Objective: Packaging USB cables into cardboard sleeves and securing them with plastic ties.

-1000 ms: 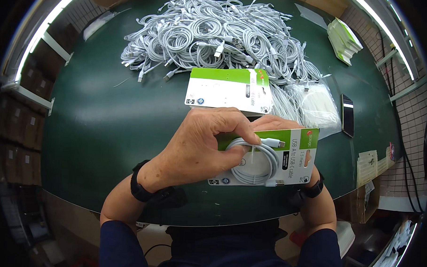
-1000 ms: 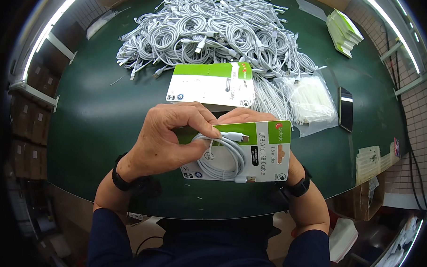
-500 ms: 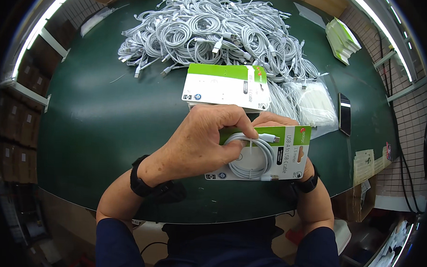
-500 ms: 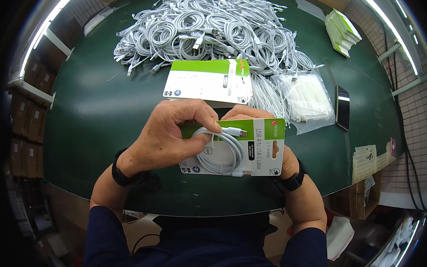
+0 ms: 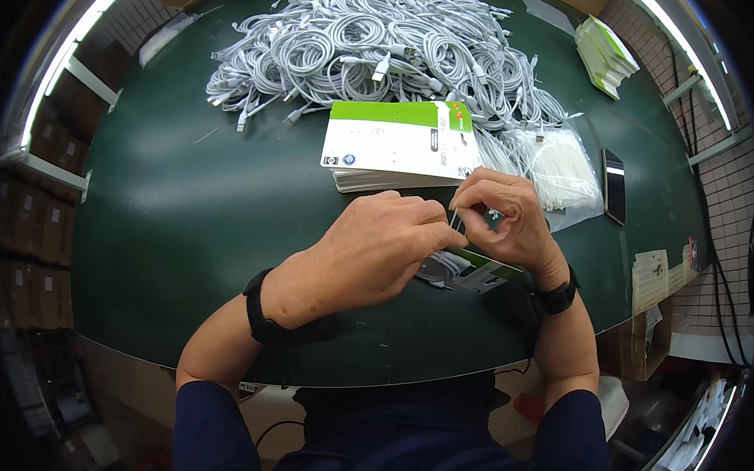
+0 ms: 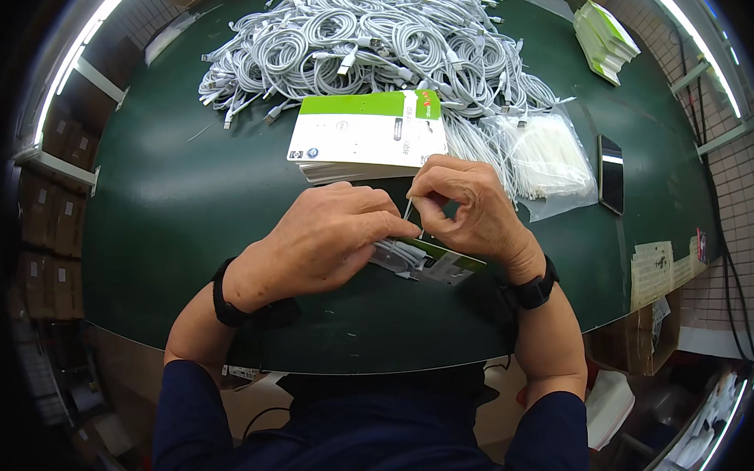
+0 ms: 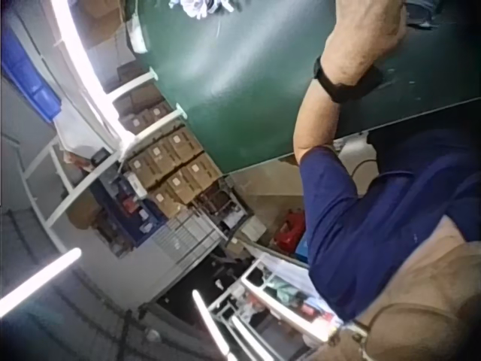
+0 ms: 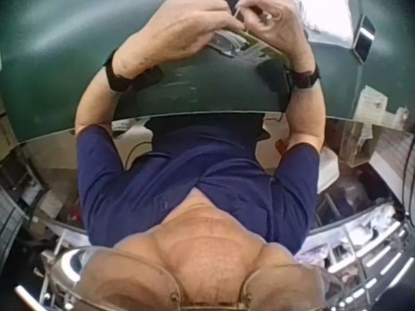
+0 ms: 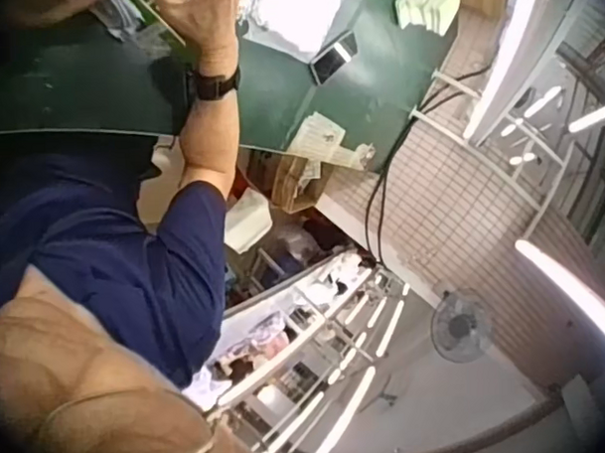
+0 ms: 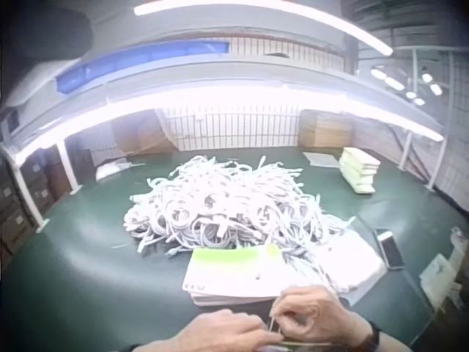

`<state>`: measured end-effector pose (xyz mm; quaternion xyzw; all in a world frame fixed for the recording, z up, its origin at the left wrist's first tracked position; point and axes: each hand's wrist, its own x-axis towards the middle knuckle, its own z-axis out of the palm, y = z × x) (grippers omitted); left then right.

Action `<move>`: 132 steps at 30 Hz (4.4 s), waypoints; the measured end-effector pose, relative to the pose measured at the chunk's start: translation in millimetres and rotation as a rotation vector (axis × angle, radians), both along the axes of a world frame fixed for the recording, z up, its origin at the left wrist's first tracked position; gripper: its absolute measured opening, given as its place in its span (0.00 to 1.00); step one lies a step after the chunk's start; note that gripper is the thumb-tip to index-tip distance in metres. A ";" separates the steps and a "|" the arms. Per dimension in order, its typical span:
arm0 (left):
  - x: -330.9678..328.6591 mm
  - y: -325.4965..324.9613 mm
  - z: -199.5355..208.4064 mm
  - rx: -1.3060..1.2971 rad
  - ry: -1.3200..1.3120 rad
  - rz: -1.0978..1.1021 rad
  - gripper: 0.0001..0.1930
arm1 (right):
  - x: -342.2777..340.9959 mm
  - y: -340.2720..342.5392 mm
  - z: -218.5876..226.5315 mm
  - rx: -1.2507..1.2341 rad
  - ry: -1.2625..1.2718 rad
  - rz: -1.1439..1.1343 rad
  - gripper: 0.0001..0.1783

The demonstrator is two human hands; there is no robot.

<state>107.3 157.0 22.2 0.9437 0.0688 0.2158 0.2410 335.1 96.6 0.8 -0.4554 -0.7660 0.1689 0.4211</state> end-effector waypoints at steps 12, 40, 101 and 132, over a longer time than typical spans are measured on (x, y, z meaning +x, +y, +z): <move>4.2 -4.2 -0.7 -0.094 0.042 0.006 0.15 | 2.9 3.5 -5.7 -0.033 -0.005 -0.045 0.07; 14.1 -7.7 -15.6 -0.745 -0.379 0.374 0.13 | -33.8 -9.2 15.6 0.649 -0.395 -0.449 0.19; 9.5 -4.4 -1.8 -1.460 -0.324 0.282 0.21 | -42.6 -15.0 10.2 -0.410 0.835 -0.140 0.24; 2.7 -2.7 -7.5 -0.384 -0.381 0.375 0.34 | -34.6 -8.6 -2.4 -0.412 1.005 -0.081 0.27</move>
